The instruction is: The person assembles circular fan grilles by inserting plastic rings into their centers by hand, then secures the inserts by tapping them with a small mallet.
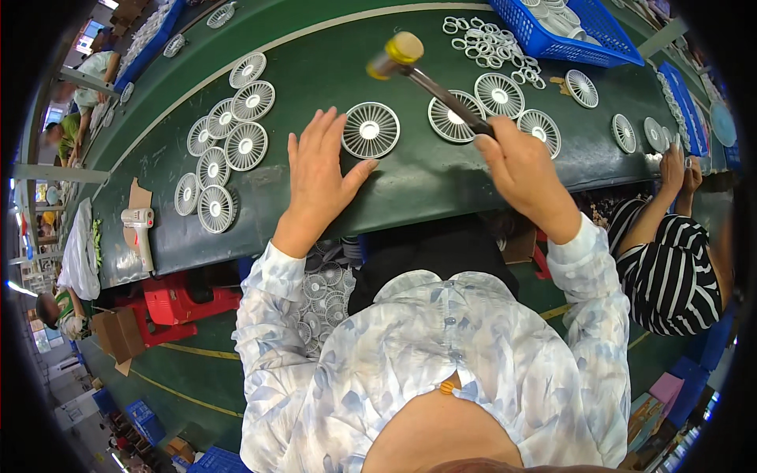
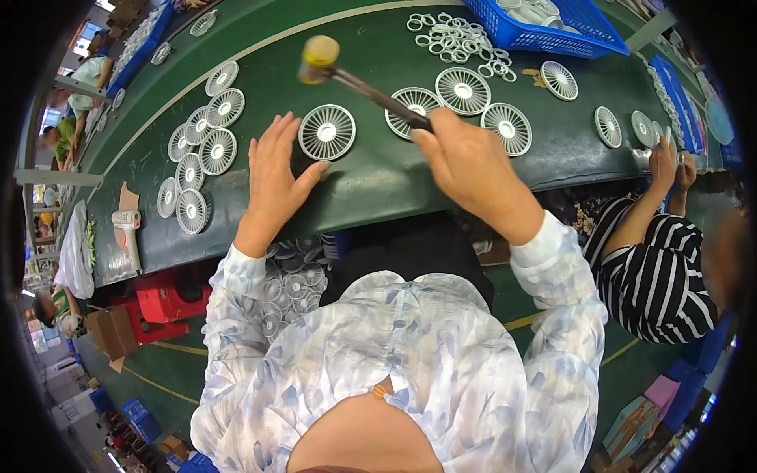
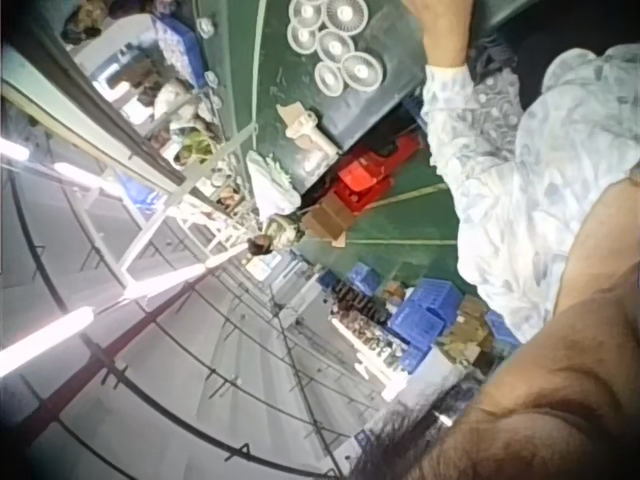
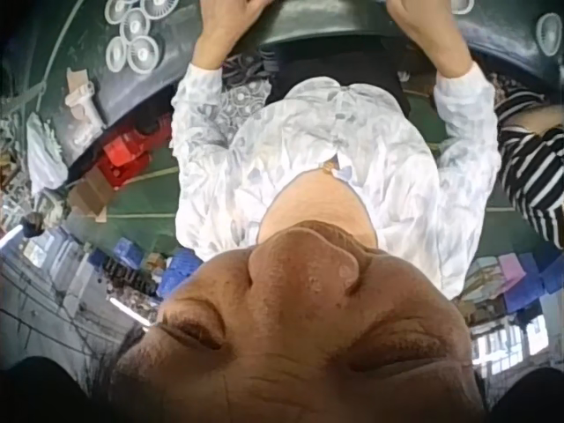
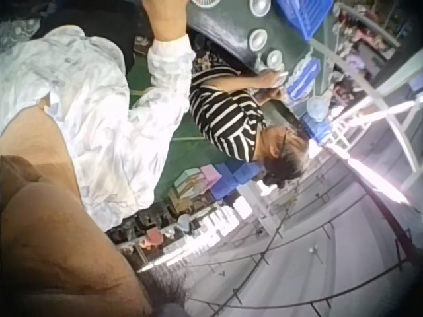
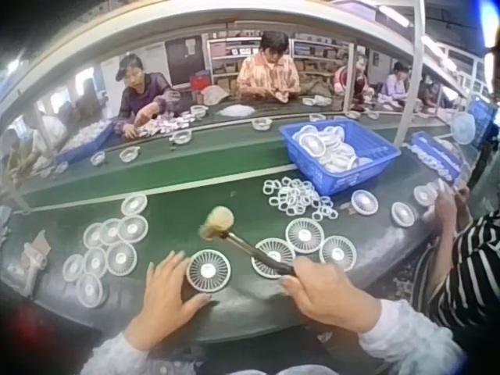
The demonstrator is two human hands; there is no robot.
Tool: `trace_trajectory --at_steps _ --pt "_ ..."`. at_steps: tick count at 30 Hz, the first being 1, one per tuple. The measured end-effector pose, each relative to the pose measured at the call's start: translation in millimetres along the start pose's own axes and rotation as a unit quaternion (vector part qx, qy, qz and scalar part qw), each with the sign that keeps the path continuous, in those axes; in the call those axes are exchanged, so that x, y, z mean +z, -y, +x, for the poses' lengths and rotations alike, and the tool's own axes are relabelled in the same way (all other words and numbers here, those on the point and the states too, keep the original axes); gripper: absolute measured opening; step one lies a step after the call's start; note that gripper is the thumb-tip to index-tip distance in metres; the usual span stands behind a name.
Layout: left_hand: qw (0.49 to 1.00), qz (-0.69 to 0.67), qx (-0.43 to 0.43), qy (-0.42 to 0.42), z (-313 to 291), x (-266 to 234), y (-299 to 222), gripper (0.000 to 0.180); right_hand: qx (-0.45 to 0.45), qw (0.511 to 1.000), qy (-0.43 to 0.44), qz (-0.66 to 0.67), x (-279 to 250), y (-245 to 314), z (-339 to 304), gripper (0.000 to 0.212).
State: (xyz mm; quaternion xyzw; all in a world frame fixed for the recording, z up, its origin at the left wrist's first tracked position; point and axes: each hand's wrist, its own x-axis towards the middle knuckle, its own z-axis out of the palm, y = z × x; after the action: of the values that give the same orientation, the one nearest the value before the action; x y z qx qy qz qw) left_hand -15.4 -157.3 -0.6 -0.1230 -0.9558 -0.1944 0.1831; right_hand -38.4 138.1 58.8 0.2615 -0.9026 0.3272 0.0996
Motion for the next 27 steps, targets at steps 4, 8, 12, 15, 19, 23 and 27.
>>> trace_trajectory --at_steps 4,8,12,15,19,23,27 --pt "1.000 0.002 -0.025 -0.001 -6.0 0.1 8.1 0.085 -0.033 0.984 0.122 -0.130 40.5 -8.6 -0.6 0.026" --pt "1.000 0.026 -0.011 -0.014 -7.4 -5.6 28.2 0.079 -0.007 0.983 0.136 -0.124 33.1 -9.5 5.2 0.030" --pt "0.980 0.176 -0.078 -0.043 18.0 -14.1 81.8 0.060 0.040 0.990 0.112 -0.076 30.5 0.9 5.5 0.030" --pt "0.955 0.273 -0.115 -0.002 36.8 -9.0 106.7 0.055 -0.018 0.975 0.157 -0.153 35.6 -13.8 -0.9 0.029" --pt "0.976 0.205 -0.068 0.029 13.7 2.2 63.5 0.056 0.053 0.968 0.137 -0.205 17.1 -34.4 -3.2 0.030" --pt "0.998 0.035 -0.018 0.043 -27.4 -1.9 6.5 0.048 0.056 0.982 0.103 -0.149 14.4 -27.7 4.2 0.026" --pt "0.999 -0.023 -0.004 -0.046 -32.6 -10.7 2.6 0.041 -0.049 0.997 0.038 -0.042 30.0 14.2 16.1 0.025"
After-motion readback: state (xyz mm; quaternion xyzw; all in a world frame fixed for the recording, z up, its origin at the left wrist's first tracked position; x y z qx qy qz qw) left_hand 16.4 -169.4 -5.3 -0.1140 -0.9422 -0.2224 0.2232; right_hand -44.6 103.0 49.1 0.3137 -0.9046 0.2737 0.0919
